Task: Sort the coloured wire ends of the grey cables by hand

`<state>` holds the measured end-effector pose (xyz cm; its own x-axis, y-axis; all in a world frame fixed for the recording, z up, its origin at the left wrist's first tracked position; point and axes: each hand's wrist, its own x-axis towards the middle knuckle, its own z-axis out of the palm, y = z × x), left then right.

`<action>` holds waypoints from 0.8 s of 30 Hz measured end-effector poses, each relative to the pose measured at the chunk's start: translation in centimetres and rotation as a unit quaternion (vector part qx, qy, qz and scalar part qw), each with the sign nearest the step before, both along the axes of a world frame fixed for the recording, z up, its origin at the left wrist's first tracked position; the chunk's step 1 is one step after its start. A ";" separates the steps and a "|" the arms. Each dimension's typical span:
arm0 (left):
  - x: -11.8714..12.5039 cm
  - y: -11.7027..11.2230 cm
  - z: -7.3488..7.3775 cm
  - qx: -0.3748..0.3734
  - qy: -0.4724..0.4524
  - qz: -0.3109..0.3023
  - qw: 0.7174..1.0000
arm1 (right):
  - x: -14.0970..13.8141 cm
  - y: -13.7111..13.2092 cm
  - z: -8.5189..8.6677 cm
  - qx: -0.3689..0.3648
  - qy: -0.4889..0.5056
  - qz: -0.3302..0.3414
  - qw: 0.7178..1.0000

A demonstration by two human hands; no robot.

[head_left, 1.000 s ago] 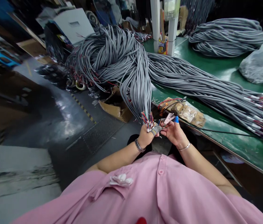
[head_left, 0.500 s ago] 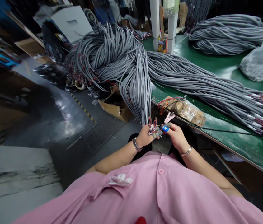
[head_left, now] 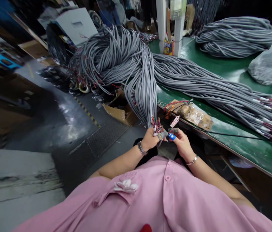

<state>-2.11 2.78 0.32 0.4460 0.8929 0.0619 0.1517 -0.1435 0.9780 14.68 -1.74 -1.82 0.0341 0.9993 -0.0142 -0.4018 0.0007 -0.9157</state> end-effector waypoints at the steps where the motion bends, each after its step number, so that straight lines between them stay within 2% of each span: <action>1: 0.0 0.0 0.0 0.001 -0.001 0.001 1.000 | -0.1 0.0 0.0 -0.002 0.007 -0.002 1.000; 5: 0.0 0.1 -0.1 0.001 0.005 -0.007 1.000 | -0.4 0.3 0.3 0.001 0.004 -0.008 1.000; 11: -0.6 0.3 -0.2 -0.025 0.046 -0.046 0.998 | -0.9 1.1 1.1 0.001 -0.002 0.024 1.000; 16: -0.5 0.2 -0.3 -0.004 -0.001 -0.003 1.000 | -1.0 1.5 1.2 0.001 -0.020 0.006 1.000; 24: 0.0 0.1 -0.4 -0.030 -0.054 0.047 0.997 | -0.7 1.3 0.9 -0.008 -0.036 -0.011 0.999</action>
